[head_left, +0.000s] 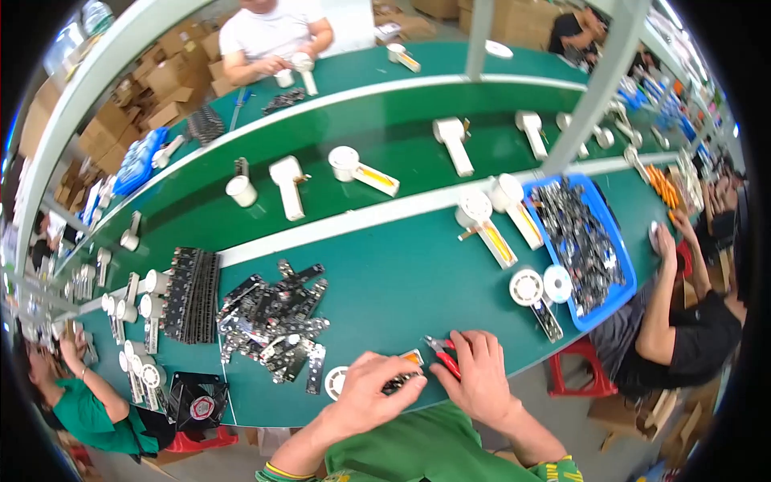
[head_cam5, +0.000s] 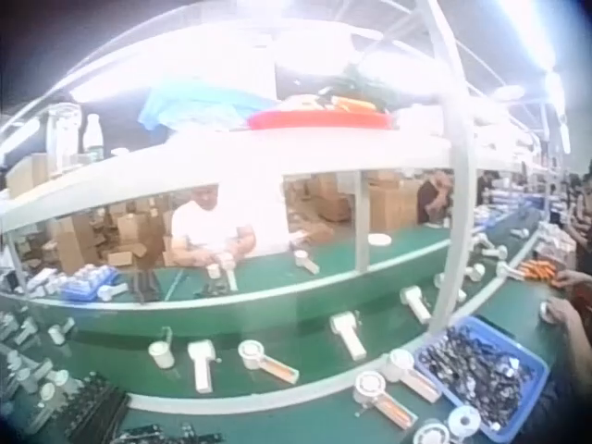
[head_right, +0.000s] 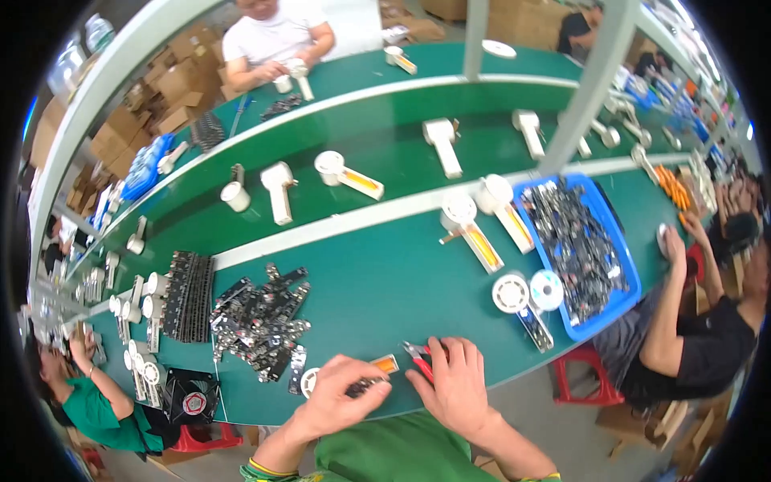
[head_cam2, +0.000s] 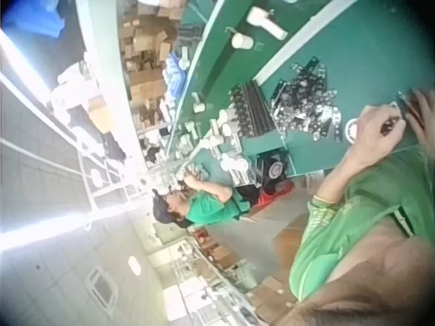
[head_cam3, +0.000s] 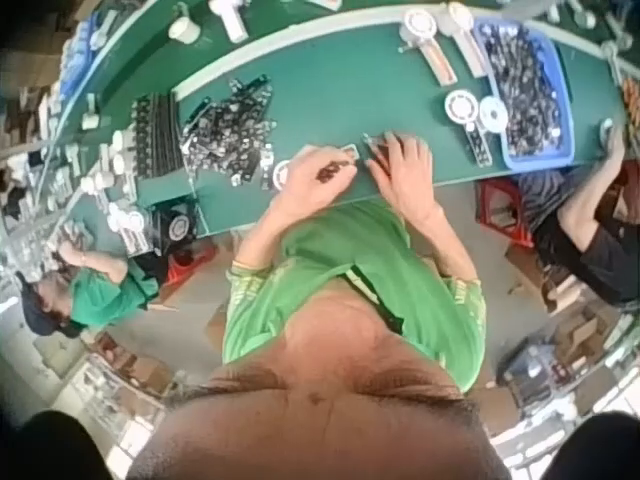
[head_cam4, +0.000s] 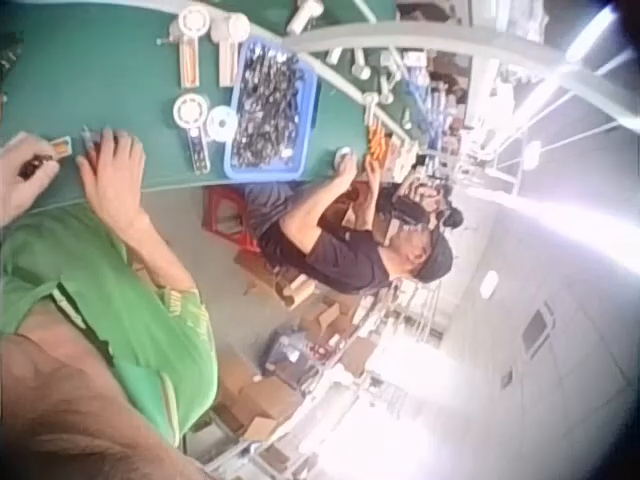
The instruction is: The person assembles handheld fans by integrating internal components such as PCBs, motors, wires, and batteries into the fan housing on a production line. The wires are trimmed with nippers during assembly.
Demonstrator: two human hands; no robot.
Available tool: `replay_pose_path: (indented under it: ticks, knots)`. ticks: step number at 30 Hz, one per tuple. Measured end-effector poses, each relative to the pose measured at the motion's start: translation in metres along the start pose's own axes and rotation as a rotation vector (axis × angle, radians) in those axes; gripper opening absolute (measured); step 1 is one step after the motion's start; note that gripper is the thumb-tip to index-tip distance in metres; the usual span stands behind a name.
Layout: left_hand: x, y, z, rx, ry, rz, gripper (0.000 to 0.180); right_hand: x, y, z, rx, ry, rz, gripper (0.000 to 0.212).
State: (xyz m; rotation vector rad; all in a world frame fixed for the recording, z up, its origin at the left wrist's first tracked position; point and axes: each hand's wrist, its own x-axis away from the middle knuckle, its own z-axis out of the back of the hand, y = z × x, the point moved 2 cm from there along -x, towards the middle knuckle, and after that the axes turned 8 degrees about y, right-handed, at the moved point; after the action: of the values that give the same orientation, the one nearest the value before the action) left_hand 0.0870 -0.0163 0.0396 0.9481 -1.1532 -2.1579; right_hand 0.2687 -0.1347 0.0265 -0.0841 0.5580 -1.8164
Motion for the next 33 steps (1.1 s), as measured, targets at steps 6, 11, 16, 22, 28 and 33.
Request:
replay_pose_path:
  ticks: [6,11,16,22,28,33]
  knots:
    - [0.007,0.000,-0.001,-0.073,0.027,-0.098,0.023,-0.089,-0.015,-0.002,-0.413,0.105,0.233,0.040]
    - [0.015,0.003,-0.012,-0.137,0.057,-0.218,0.026,-0.269,-0.017,-0.103,-0.122,0.325,0.252,0.056]
    - [0.015,0.004,-0.022,-0.172,0.076,-0.302,0.023,-0.341,0.009,-0.152,0.181,0.111,-0.007,0.051]
    - [0.018,0.003,-0.002,-0.063,-0.016,-0.168,0.015,-0.247,0.007,-0.084,0.008,0.337,0.137,0.031]
    - [0.015,0.006,-0.003,-0.022,-0.120,-0.120,0.018,-0.124,0.059,-0.048,0.104,0.298,-0.088,0.036]
    - [0.019,0.004,-0.012,-0.032,-0.124,-0.107,0.017,-0.104,0.047,-0.043,0.136,0.453,0.033,0.057]
